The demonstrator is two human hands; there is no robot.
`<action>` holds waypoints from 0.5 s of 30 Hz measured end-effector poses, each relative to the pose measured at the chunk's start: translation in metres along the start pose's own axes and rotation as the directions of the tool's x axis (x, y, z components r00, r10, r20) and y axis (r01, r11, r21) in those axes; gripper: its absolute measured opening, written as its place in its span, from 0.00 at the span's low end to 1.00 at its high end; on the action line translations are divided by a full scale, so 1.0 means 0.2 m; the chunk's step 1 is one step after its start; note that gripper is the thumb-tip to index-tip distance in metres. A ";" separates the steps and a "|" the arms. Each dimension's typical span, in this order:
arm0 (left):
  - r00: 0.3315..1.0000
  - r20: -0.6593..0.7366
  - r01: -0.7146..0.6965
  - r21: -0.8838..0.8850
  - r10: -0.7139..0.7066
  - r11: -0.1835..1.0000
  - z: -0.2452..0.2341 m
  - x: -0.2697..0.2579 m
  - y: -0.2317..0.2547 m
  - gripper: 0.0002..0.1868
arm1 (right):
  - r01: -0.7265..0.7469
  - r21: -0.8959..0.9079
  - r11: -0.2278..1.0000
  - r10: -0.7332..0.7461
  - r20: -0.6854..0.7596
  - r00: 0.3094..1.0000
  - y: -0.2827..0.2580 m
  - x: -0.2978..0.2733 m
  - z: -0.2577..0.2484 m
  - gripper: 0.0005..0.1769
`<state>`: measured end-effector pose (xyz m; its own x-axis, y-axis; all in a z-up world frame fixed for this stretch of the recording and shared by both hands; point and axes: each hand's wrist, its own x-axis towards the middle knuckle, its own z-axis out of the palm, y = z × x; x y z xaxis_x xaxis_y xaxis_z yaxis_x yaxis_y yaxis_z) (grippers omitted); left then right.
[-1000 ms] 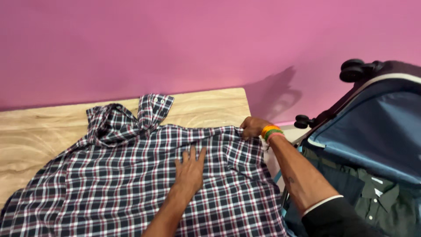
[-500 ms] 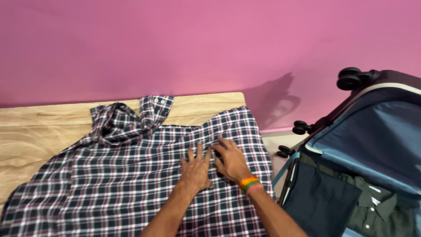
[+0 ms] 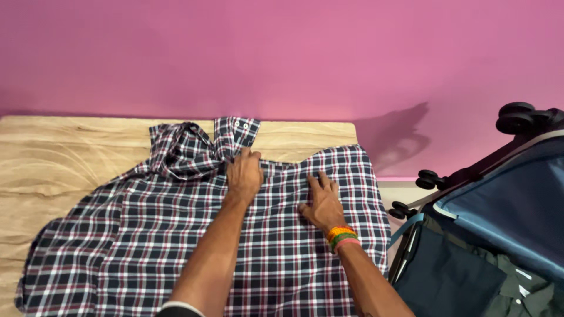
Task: The person folds a pair of trousers and a plaid shirt on a wooden table, smoothing each item by hand before placing the trousers into an open suitcase and then continuing to fold the shirt.
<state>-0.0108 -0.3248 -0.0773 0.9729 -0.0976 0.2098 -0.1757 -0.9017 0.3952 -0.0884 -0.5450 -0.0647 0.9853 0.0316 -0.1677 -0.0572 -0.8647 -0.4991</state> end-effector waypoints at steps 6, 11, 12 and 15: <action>0.979 -0.128 0.129 -0.225 -0.161 0.966 0.01 0.20 -0.17 0.07 | -0.086 -0.017 0.996 0.086 -0.020 0.996 -0.04 0.02 0.05 0.61; 0.990 -0.137 -0.025 -0.443 -0.041 0.896 -0.12 0.13 -0.07 0.12 | -0.238 -0.074 0.968 0.246 0.138 0.959 -0.16 0.02 -0.01 0.67; 0.999 0.045 0.029 -0.460 -0.009 0.887 -0.14 0.06 -0.02 0.16 | -0.238 -0.069 0.969 0.246 0.135 0.960 -0.18 0.01 -0.02 0.67; 0.839 0.513 -0.072 -0.224 0.180 0.972 -0.20 -0.13 0.12 0.43 | -0.210 -0.142 0.967 0.228 0.124 0.966 -0.20 0.01 -0.04 0.66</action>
<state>-0.0467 -0.3271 -0.0371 0.8623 -0.4602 -0.2113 -0.2742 -0.7751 0.5693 -0.0824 -0.5147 -0.0392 0.9187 -0.1047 -0.3809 -0.2396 -0.9143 -0.3265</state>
